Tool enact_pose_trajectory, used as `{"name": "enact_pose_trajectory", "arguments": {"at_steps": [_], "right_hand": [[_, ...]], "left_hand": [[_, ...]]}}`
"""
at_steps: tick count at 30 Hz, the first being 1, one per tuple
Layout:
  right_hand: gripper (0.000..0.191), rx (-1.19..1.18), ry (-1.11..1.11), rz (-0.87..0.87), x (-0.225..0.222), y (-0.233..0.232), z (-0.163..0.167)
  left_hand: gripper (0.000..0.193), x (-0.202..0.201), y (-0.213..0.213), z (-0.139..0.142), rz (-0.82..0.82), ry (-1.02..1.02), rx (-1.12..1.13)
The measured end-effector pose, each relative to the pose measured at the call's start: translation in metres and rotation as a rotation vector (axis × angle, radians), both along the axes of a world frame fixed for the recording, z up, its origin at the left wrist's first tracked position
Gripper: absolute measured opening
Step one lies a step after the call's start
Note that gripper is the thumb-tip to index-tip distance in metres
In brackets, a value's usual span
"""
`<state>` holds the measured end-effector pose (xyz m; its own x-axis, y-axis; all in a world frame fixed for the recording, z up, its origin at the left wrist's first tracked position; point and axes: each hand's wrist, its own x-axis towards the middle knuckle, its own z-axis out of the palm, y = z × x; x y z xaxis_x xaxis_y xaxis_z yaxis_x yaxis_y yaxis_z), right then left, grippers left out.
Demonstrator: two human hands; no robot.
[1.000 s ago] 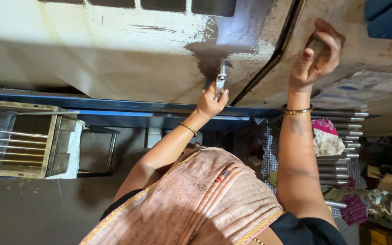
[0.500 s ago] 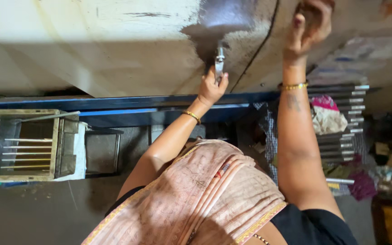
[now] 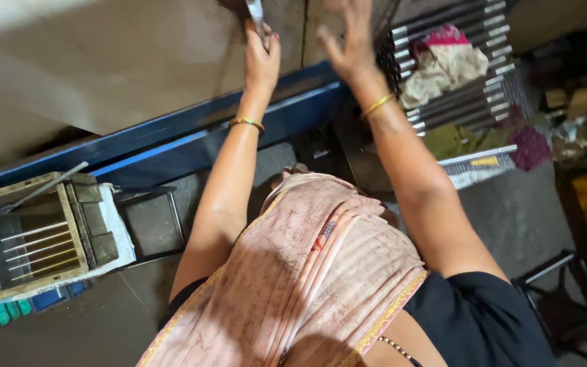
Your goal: The person repeatedly inserts a metal rod into a machine, wipes it with a cloth, and places it into a tray. The person also wipes the machine surface with both hands between cycles.
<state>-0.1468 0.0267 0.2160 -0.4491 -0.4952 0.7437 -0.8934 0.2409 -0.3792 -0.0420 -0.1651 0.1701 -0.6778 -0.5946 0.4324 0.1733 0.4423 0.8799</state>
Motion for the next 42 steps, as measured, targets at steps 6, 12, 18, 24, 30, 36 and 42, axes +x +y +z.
{"name": "enact_pose_trajectory", "arguments": {"at_steps": [6,12,18,24,30,36,42], "right_hand": [[0.070,0.334,-0.515,-0.010,0.100,0.110,-0.104],[0.078,0.501,-0.840,-0.256,0.109,0.232,-0.156],[0.068,0.099,-1.093,-0.408,0.077,0.261,-0.147],[0.059,-0.226,-1.122,-0.401,0.002,0.241,-0.107],[0.052,-0.178,-0.960,-0.382,-0.067,0.257,-0.096],[0.056,-0.180,-1.152,-0.208,-0.091,0.265,-0.111],[0.033,-0.512,-1.134,-0.157,-0.119,0.287,-0.079]], "left_hand": [[0.057,0.000,0.006,0.005,-0.026,0.105,-0.042],[0.063,0.004,0.014,0.009,0.047,0.084,-0.062],[0.062,-0.001,0.012,0.005,0.056,0.061,-0.044],[0.051,-0.013,0.012,-0.002,0.135,0.085,-0.059],[0.046,-0.014,0.021,-0.011,0.167,0.129,-0.018],[0.037,-0.018,0.023,-0.029,0.280,0.062,0.011],[0.092,0.000,0.061,-0.085,0.380,0.017,-0.173]]}}
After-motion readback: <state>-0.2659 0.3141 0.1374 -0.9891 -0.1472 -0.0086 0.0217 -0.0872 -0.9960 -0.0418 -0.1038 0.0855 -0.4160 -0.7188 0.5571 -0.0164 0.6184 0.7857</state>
